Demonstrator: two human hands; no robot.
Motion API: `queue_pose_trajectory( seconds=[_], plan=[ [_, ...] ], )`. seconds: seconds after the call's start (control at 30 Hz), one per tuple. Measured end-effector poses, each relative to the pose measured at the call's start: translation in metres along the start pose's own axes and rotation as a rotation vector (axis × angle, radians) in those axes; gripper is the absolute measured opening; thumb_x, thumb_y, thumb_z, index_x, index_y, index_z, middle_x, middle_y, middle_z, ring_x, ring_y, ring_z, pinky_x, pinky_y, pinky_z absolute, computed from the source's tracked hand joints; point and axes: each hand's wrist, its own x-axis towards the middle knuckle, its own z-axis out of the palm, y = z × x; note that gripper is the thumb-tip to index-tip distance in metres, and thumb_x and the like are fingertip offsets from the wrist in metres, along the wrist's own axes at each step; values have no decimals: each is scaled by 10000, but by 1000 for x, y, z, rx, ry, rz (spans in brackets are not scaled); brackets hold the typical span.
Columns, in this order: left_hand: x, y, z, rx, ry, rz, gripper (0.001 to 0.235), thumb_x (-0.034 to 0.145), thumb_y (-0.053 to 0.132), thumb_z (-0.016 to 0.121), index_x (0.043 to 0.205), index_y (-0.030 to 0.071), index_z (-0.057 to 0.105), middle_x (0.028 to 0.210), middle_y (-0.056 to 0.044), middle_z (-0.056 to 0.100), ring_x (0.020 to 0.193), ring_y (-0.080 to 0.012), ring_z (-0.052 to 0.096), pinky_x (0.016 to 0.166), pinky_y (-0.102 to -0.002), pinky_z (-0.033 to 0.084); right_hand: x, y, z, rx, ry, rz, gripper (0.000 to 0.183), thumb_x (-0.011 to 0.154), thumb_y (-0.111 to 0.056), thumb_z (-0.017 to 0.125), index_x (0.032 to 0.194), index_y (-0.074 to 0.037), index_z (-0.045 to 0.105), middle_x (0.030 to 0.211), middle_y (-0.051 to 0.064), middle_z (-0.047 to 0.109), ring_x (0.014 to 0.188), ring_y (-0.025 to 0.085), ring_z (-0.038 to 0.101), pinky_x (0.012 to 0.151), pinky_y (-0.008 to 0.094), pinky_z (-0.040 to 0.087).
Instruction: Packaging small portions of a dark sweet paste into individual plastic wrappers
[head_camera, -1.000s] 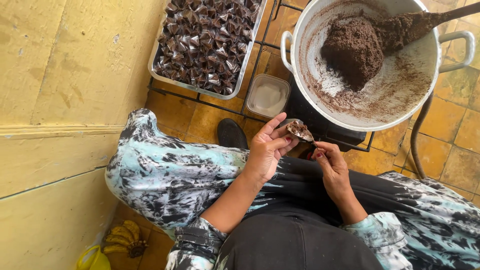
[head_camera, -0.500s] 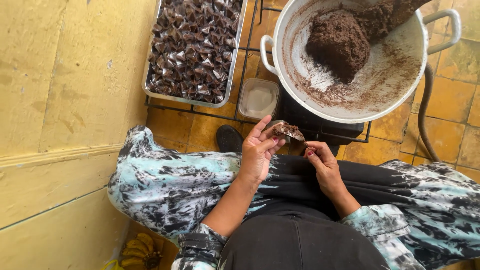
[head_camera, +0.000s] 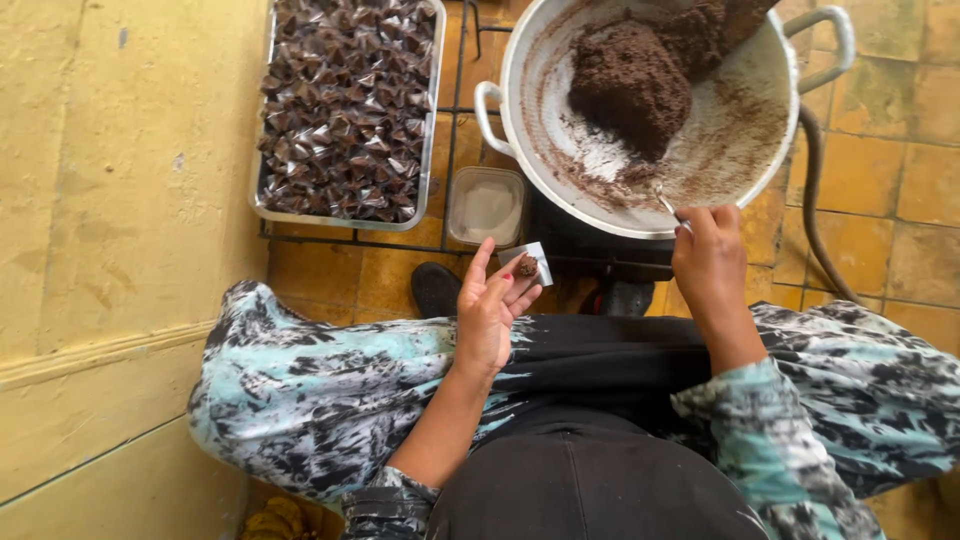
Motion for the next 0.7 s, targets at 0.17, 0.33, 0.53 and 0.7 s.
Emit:
queue_pose_trajectory(
  seconds=[0.17, 0.33, 0.53, 0.7],
  plan=[
    [0, -11, -8, -56, 45, -63, 461, 1020, 100, 559, 1476, 73, 498, 1329, -248, 654, 1114, -400, 690, 890, -521, 617, 8, 13, 8, -314, 72, -160, 258, 883, -190, 797, 1140, -199, 777, 1084, 59, 589, 1011, 314, 633, 801, 421, 516],
    [3, -28, -18, -125, 44, -184, 319, 1028, 116, 573, 1340, 67, 614, 1288, -207, 691, 1117, -389, 696, 919, -563, 589, -40, -106, -22, 882, -441, 245, 331, 899, -145, 754, 1228, -104, 752, 989, 134, 751, 925, 189, 686, 831, 356, 579],
    [1, -43, -24, -128, 62, -259, 266, 1034, 135, 571, 1290, 103, 638, 1281, -159, 708, 1138, -348, 699, 953, -550, 575, -62, -131, 1, 1283, -577, 634, 398, 843, 2, 772, 1227, 31, 673, 920, 146, 706, 793, 229, 742, 740, 356, 642],
    [-3, -39, -18, -75, 75, -290, 237, 1027, 154, 593, 1254, 120, 652, 1257, -128, 724, 1121, -335, 709, 947, -544, 572, -64, -122, 11, 1295, -566, 616, 355, 843, 64, 751, 1191, 55, 682, 854, 139, 693, 724, 211, 721, 686, 351, 643]
  ],
)
